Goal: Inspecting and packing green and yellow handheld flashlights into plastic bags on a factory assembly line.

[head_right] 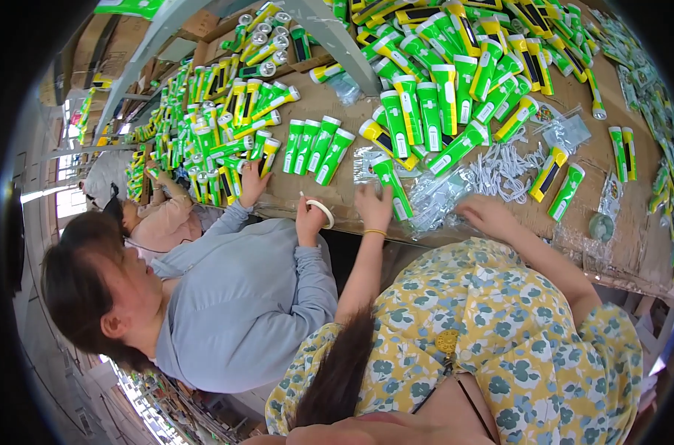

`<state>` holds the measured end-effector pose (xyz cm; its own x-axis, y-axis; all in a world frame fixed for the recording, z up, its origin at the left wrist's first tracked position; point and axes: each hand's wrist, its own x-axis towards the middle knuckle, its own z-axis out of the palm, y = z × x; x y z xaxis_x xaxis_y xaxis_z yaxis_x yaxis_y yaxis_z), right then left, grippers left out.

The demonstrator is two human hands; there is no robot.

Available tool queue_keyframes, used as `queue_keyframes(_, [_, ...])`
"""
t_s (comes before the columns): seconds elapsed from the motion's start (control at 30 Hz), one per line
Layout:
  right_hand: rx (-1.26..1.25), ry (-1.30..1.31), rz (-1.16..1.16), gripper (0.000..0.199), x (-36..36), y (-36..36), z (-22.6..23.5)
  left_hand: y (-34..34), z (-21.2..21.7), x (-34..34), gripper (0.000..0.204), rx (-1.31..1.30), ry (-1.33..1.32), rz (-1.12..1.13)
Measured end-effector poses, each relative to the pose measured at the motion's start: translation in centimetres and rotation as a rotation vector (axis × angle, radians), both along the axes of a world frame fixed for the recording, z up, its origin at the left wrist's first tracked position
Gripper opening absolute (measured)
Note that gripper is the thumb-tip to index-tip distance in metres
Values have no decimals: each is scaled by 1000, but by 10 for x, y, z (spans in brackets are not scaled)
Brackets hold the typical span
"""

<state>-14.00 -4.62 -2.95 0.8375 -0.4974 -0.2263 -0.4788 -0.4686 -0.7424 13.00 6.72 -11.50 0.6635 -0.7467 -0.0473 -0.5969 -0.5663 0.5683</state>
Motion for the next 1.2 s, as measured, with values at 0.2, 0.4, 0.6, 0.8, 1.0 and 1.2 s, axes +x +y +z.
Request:
queue_keyframes(0.2, [-119,-91,127,38,130,7,-30,-66,-17,86,59,-200,-127,265])
queue_keyframes(0.4, [-133,200,182,47,173,22,-59,-100,-32,197,97,228,-337,389])
queue_keyframes(0.6, [-141,-91,188,40,134,9,-56,-111,-14,204,102,375,-312,359])
queue_keyframes(0.8, [-150,-193,56,37,61,0,-42,-86,-12,189,103,313,-32,238])
queue_keyframes(1.0, [-349,-69,-389,43,-19,-5,-51,-60,-26,124,103,281,-199,331])
queue_keyframes(1.2, [-260,62,-649,64,-33,-14,-44,-53,-33,91,105,215,-88,441])
